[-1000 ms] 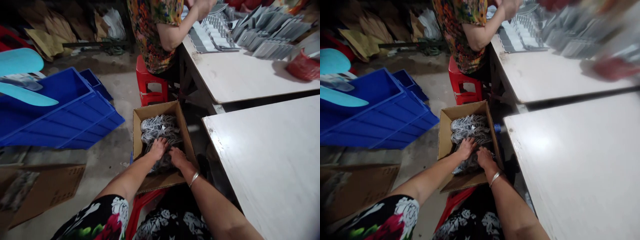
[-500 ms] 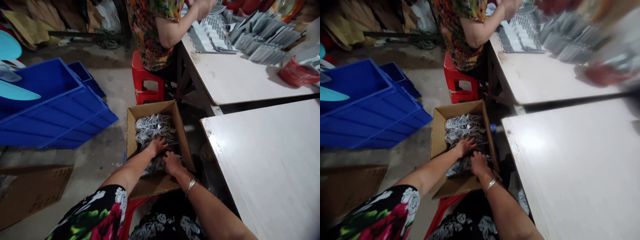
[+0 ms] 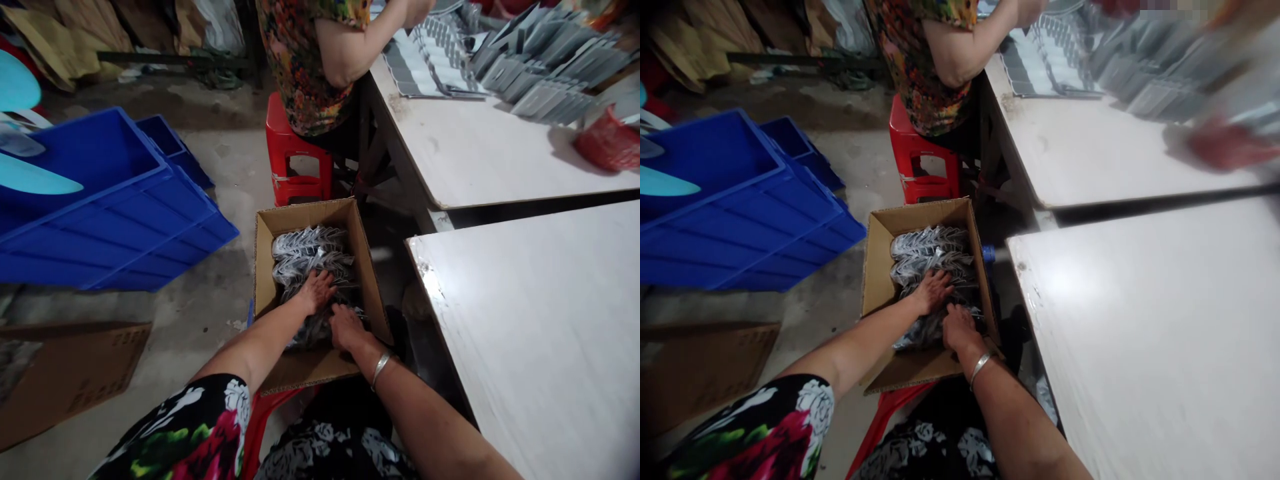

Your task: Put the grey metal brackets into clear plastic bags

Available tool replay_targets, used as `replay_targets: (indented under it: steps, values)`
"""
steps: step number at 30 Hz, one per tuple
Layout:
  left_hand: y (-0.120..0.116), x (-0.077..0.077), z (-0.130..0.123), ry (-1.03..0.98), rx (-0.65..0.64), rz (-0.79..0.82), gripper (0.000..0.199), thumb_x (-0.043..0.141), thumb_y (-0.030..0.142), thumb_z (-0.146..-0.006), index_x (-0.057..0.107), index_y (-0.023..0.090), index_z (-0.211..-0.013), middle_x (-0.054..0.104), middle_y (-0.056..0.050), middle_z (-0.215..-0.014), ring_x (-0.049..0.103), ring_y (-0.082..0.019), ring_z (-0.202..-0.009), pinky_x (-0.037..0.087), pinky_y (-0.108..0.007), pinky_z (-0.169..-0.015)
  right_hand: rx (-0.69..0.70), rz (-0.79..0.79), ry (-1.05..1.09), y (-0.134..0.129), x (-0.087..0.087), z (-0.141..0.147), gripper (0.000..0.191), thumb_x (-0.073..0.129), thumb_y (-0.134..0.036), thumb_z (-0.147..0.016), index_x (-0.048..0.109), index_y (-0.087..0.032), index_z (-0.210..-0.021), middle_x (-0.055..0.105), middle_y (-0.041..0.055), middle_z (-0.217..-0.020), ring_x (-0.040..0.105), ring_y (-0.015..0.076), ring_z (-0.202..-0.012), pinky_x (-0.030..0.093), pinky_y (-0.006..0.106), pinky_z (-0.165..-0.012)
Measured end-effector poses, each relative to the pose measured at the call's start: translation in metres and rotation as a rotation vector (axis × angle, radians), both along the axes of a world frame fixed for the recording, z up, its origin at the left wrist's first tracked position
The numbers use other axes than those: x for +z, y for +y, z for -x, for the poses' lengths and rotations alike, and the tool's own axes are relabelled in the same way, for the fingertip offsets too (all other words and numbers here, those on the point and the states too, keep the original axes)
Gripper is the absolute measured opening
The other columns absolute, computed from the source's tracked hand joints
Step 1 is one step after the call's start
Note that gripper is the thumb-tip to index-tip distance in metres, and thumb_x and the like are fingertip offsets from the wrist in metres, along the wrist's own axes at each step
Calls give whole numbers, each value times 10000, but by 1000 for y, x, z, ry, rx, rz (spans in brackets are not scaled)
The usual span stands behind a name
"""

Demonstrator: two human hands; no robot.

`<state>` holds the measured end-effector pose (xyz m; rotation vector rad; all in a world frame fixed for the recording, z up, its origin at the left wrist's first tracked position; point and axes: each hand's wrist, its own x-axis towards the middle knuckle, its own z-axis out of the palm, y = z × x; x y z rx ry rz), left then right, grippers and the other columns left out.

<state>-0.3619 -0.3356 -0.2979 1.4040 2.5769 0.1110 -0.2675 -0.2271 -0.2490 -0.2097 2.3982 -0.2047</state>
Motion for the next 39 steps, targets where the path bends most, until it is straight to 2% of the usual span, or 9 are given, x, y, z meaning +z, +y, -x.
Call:
replay_targets:
  steps: [4, 7, 9, 13, 18, 26, 31, 35, 39]
  values:
    - [-3, 0, 5, -13, -150, -62, 405, 564, 320, -765, 545, 281, -1168, 301, -99, -1435, 340, -295, -1207, 243, -496, -955, 6, 1, 12, -5, 2, -3, 288, 488, -206, -742, 671, -127, -950, 503, 153, -1160, 447, 278, -1045, 376, 394, -886]
    - [0, 0, 8, -11, -296, -96, 348, 493, 296, -825, 540, 377, -1160, 305, -16, -1444, 290, -284, -1257, 230, -495, -974, 11, -3, 10, -7, 5, -3, 277, 538, -219, -690, 681, -117, -905, 501, 153, -1154, 440, 286, -1041, 378, 392, -889]
    - [5, 0, 8, -5, -343, -92, 323, 468, 271, -842, 560, 386, -1129, 338, 8, -1427, 269, -277, -1275, 221, -503, -989, 15, -8, 6, -8, 7, -2, 286, 567, -221, -655, 680, -117, -896, 504, 153, -1142, 444, 287, -1031, 385, 392, -883]
    - [14, -2, 3, 23, -277, -65, 285, 447, 216, -844, 617, 295, -1059, 376, -28, -1402, 336, -266, -1223, 250, -519, -986, 30, -12, 11, -8, 14, -2, 322, 583, -224, -630, 666, -116, -921, 512, 149, -1123, 457, 277, -1001, 397, 388, -872]
    - [14, -6, 2, 9, -197, -43, 291, 399, 203, -854, 647, 210, -1007, 339, -50, -1427, 379, -271, -1176, 282, -533, -963, 42, 8, 27, -10, 18, -7, 350, 540, -252, -682, 640, -120, -991, 500, 133, -1151, 436, 265, -1041, 376, 370, -908]
    - [16, -1, 6, -47, -148, -17, 271, 462, 213, -816, 667, 223, -992, 354, -42, -1419, 376, -292, -1168, 326, -509, -921, 43, 2, -77, -6, 8, 6, 358, 596, -246, -614, 669, -98, -932, 504, 157, -1154, 456, 284, -1048, 387, 374, -915]
    - [18, 5, 6, -53, -122, -9, 251, 475, 215, -810, 675, 233, -960, 308, -47, -1443, 400, -288, -1133, 313, -529, -916, 33, 1, -58, -5, 5, -2, 457, 558, -242, -660, 599, -82, -1086, 462, 172, -1239, 407, 284, -1147, 287, 388, -1007]
    - [20, 5, 7, 4, -207, -106, 278, 505, 254, -813, 626, 317, -1056, 236, -32, -1476, 341, -292, -1200, 271, -536, -945, 30, -3, -44, -7, 6, -9, 512, 567, -259, -655, 565, -85, -1136, 449, 183, -1261, 394, 293, -1167, 245, 417, -1028]
    - [30, -1, 13, -18, -309, -143, 237, 522, 245, -807, 653, 308, -995, 344, -17, -1426, 289, -274, -1258, 238, -509, -991, 20, -14, -41, -9, 7, -9, 523, 566, -249, -637, 562, -93, -1137, 460, 168, -1248, 408, 292, -1151, 280, 409, -1008]
